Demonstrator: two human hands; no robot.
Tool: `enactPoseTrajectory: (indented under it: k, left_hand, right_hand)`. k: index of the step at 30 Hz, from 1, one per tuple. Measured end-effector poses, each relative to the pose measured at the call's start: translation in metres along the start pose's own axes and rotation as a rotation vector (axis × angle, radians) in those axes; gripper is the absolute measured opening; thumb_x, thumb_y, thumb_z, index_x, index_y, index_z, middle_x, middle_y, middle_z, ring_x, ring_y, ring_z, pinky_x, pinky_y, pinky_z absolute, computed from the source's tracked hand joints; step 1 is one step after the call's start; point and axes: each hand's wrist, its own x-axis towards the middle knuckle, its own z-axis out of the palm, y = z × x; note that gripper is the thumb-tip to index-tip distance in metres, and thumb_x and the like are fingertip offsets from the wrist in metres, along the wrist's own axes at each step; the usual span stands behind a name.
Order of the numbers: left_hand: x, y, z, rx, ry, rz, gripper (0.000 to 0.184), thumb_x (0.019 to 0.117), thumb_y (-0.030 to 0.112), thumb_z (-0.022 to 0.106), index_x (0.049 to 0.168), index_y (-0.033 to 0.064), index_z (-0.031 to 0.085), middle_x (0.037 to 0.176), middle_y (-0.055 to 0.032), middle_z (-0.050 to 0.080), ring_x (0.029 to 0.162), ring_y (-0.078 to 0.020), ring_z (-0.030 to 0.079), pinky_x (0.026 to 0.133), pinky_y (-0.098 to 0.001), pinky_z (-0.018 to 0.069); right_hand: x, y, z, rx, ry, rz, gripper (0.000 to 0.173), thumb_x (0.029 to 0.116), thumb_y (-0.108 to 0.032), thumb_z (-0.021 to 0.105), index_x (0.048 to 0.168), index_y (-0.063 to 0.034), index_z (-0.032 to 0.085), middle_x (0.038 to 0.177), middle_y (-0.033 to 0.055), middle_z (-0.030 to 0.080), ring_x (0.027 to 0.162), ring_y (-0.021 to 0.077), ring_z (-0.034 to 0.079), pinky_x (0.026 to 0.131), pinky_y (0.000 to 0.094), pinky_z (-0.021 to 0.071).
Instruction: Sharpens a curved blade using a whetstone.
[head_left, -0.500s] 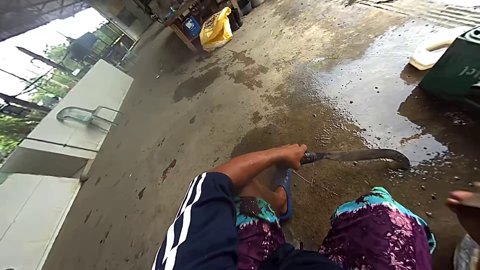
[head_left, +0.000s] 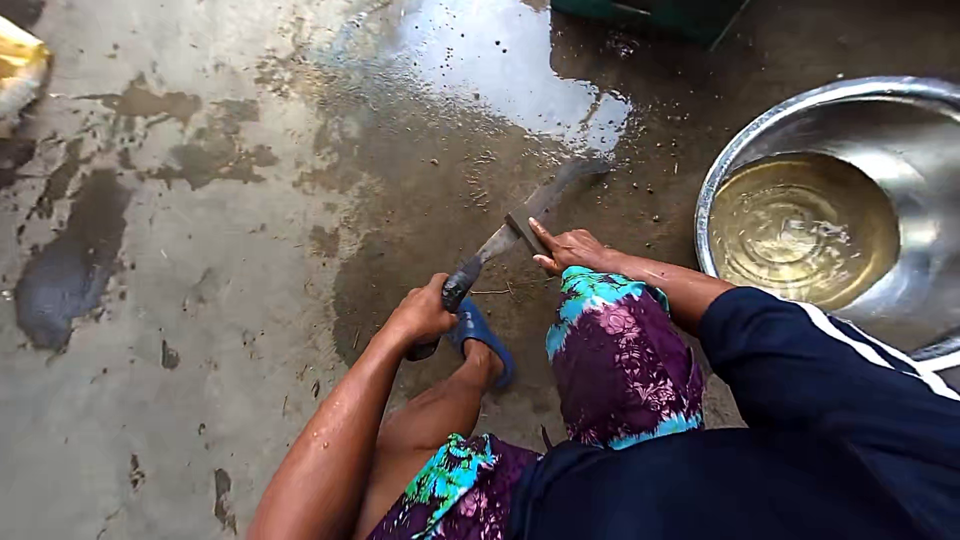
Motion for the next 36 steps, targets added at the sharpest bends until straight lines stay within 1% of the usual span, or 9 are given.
enactPoseTrajectory:
  k: [6, 11, 16, 19, 21, 26, 29, 31, 36]
  left_hand:
    - [0.001, 0.002, 0.002, 0.031, -0.031, -0.039, 0.075, 0.0848, 0.021, 0.079, 0.150, 0.0151, 0.042, 0.110, -0.0216, 0.069, 0.104, -0.0397, 0.068, 0.090, -0.0624, 0.0535]
    - [0.001, 0.002, -0.002, 0.025, -0.057, -0.042, 0.078, 0.0841, 0.021, 0.080, 0.151, 0.0152, 0.041, 0.108, -0.0217, 0.069, 0.101, -0.0394, 0.069, 0.088, -0.0621, 0.0539]
    - [-0.001, 0.001, 0.002, 0.058, -0.046, -0.065, 0.076, 0.0845, 0.023, 0.080, 0.150, 0.0166, 0.041, 0.107, -0.0209, 0.069, 0.101, -0.0396, 0.069, 0.088, -0.0630, 0.0536]
    - [0.001, 0.001, 0.000, 0.018, -0.065, -0.044, 0.075, 0.0847, 0.021, 0.080, 0.149, 0.0158, 0.042, 0.106, -0.0208, 0.069, 0.098, -0.0387, 0.069, 0.086, -0.0619, 0.0541]
    - [0.000, 0.002, 0.003, -0.010, -0.089, -0.047, 0.074, 0.0852, 0.021, 0.080, 0.149, 0.0147, 0.042, 0.106, -0.0207, 0.069, 0.096, -0.0379, 0.069, 0.086, -0.0609, 0.0547]
    - [0.001, -0.004, 0.009, -0.027, -0.079, -0.078, 0.073, 0.0851, 0.021, 0.080, 0.148, 0.0178, 0.042, 0.103, -0.0190, 0.070, 0.093, -0.0371, 0.070, 0.084, -0.0609, 0.0557]
    - [0.002, -0.003, 0.008, -0.081, -0.110, -0.059, 0.074, 0.0851, 0.019, 0.080, 0.149, 0.0159, 0.042, 0.102, -0.0183, 0.070, 0.086, -0.0336, 0.071, 0.081, -0.0581, 0.0579]
    - [0.002, 0.002, 0.008, -0.057, -0.108, -0.072, 0.075, 0.0857, 0.021, 0.080, 0.150, 0.0161, 0.040, 0.103, -0.0191, 0.070, 0.089, -0.0347, 0.071, 0.083, -0.0587, 0.0574]
    - [0.005, -0.002, 0.013, 0.013, -0.071, -0.089, 0.074, 0.0846, 0.022, 0.081, 0.148, 0.0174, 0.042, 0.102, -0.0197, 0.070, 0.094, -0.0380, 0.070, 0.083, -0.0618, 0.0552]
  right_hand:
    - [0.048, 0.068, -0.009, 0.173, 0.053, 0.420, 0.081, 0.1036, -0.063, 0.031, 0.167, -0.0237, 0.002, 0.110, 0.0253, 0.071, 0.102, 0.0473, 0.069, 0.087, 0.0671, 0.0526]
    - [0.006, -0.017, 0.013, 0.114, -0.021, 0.006, 0.084, 0.0987, -0.061, 0.051, 0.167, -0.0310, 0.013, 0.092, 0.0171, 0.074, 0.085, 0.0413, 0.071, 0.076, 0.0637, 0.0541]
    - [0.046, 0.052, 0.000, 0.182, 0.034, 0.335, 0.082, 0.1024, -0.063, 0.035, 0.168, -0.0261, 0.004, 0.103, 0.0226, 0.073, 0.095, 0.0463, 0.070, 0.083, 0.0670, 0.0537]
    - [0.012, -0.005, 0.007, 0.145, 0.017, 0.090, 0.086, 0.0985, -0.060, 0.050, 0.167, -0.0245, 0.012, 0.091, 0.0191, 0.073, 0.083, 0.0425, 0.071, 0.075, 0.0640, 0.0552]
    - [-0.002, -0.025, 0.018, 0.092, -0.050, -0.092, 0.084, 0.0980, -0.059, 0.055, 0.167, -0.0294, 0.017, 0.094, 0.0162, 0.074, 0.084, 0.0401, 0.071, 0.075, 0.0622, 0.0537]
    - [0.030, 0.031, 0.012, 0.127, 0.005, 0.180, 0.082, 0.1008, -0.063, 0.041, 0.168, -0.0272, 0.008, 0.094, 0.0196, 0.073, 0.087, 0.0434, 0.071, 0.078, 0.0651, 0.0541]
    - [-0.005, -0.020, 0.018, 0.134, -0.039, -0.068, 0.088, 0.0956, -0.060, 0.059, 0.166, -0.0266, 0.019, 0.089, 0.0154, 0.074, 0.081, 0.0389, 0.071, 0.074, 0.0625, 0.0550]
    - [-0.009, -0.029, 0.023, 0.100, -0.054, -0.213, 0.084, 0.0958, -0.057, 0.061, 0.165, -0.0290, 0.024, 0.093, 0.0151, 0.074, 0.082, 0.0392, 0.071, 0.074, 0.0617, 0.0540]
    - [0.028, 0.006, 0.013, 0.106, 0.021, 0.097, 0.084, 0.0996, -0.062, 0.043, 0.167, -0.0249, 0.012, 0.088, 0.0169, 0.073, 0.081, 0.0410, 0.071, 0.074, 0.0631, 0.0548]
